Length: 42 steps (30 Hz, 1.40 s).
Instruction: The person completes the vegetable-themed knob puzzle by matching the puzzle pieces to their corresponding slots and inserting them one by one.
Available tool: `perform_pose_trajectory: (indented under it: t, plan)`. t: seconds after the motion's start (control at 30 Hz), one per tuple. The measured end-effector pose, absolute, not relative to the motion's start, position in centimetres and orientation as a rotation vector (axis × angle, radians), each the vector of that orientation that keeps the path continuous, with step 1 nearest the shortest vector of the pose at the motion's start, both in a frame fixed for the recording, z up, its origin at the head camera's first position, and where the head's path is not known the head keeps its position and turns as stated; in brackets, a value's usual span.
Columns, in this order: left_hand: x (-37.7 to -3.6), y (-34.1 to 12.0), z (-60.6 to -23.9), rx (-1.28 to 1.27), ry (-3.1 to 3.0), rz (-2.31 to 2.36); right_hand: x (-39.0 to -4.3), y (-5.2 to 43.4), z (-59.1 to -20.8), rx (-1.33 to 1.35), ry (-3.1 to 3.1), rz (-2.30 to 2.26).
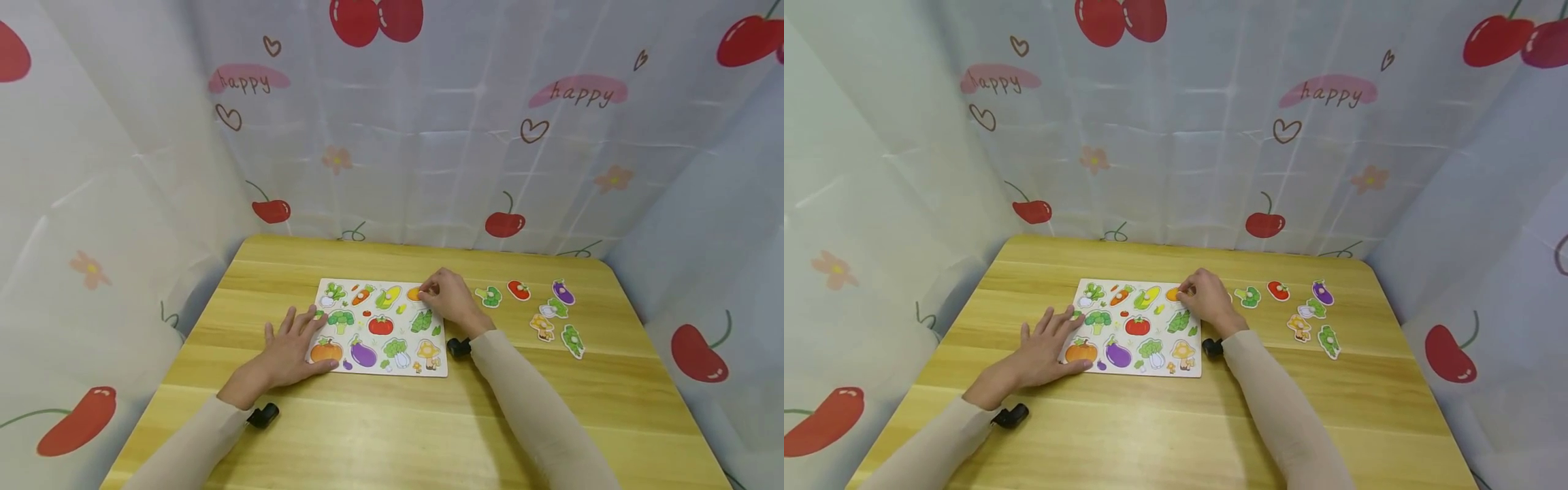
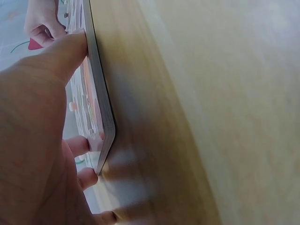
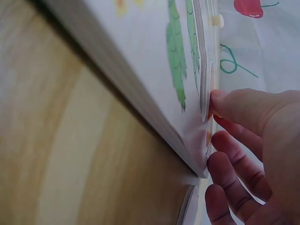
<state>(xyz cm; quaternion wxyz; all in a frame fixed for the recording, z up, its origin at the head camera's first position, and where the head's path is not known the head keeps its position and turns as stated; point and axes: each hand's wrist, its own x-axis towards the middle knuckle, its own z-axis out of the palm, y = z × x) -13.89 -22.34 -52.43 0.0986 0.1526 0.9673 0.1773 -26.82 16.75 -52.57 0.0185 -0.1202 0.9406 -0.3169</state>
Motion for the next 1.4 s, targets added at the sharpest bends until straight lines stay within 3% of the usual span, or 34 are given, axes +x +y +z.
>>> perform_pose_trajectory:
  t: [0.9,1.4]
  plan:
    - [-13.6,-22.2,-52.1,0.447,2.854,0.534,-25.9,18.6,-52.5,-0.481,2.963,-1.016]
    - [-13.4,-21.9,-51.6,0.44,2.871,0.555,-25.3,22.8,-52.1,-0.417,3.041,-1.099]
